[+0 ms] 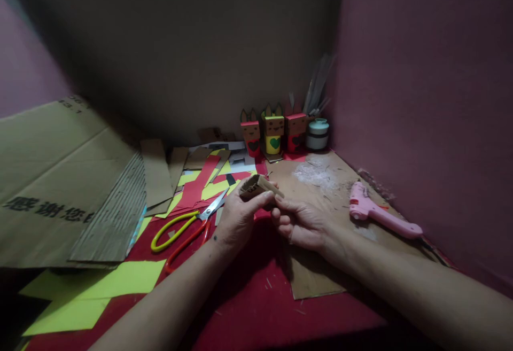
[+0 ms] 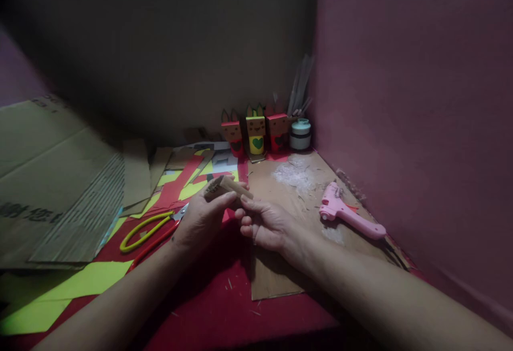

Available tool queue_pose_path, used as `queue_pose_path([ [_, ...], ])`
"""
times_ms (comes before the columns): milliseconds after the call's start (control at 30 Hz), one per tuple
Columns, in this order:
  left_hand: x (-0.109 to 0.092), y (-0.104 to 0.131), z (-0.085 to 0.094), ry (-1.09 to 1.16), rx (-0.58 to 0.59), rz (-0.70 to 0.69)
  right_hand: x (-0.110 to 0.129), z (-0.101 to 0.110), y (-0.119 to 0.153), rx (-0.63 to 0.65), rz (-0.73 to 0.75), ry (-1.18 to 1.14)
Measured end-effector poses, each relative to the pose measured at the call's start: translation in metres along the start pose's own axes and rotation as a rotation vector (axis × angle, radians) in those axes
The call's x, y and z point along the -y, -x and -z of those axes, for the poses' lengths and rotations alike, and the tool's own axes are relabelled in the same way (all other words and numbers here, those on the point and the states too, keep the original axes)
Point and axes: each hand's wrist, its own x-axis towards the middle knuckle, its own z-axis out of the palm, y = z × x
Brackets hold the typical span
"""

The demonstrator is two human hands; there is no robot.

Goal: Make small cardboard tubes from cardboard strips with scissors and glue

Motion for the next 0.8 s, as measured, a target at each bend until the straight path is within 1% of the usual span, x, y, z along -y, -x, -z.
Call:
queue_pose_path([
  [133,-0.002,-0.005,0.003,0.11,-0.05,0.0,0.0,0.0,0.0,0.03,0.076,0.097],
  [300,-0.001,-0.008,0.005,0.099,-0.015,0.019,0.0,0.002,-0.001,0.102,0.128,0.199],
  [467,0.007,-0.011,0.01,-0.059,-0.053,-0.026,-0.001,0.005,-0.003,0.129,0.12,0.212],
  [633,0.009,-0.011,0.016,-0.226,-0.062,-0.084,-0.001,0.002,-0.003,0.097,0.119,0.235],
  [700,0.009,-0.011,0.019,-0.3,-0.083,-0.145,-0.001,0.001,-0.003,0.086,0.134,0.223],
  [800,0.009,-0.012,0.025,-0.464,-0.164,-0.345,-0.002,0.0,-0.003,0.058,0.157,0.206],
])
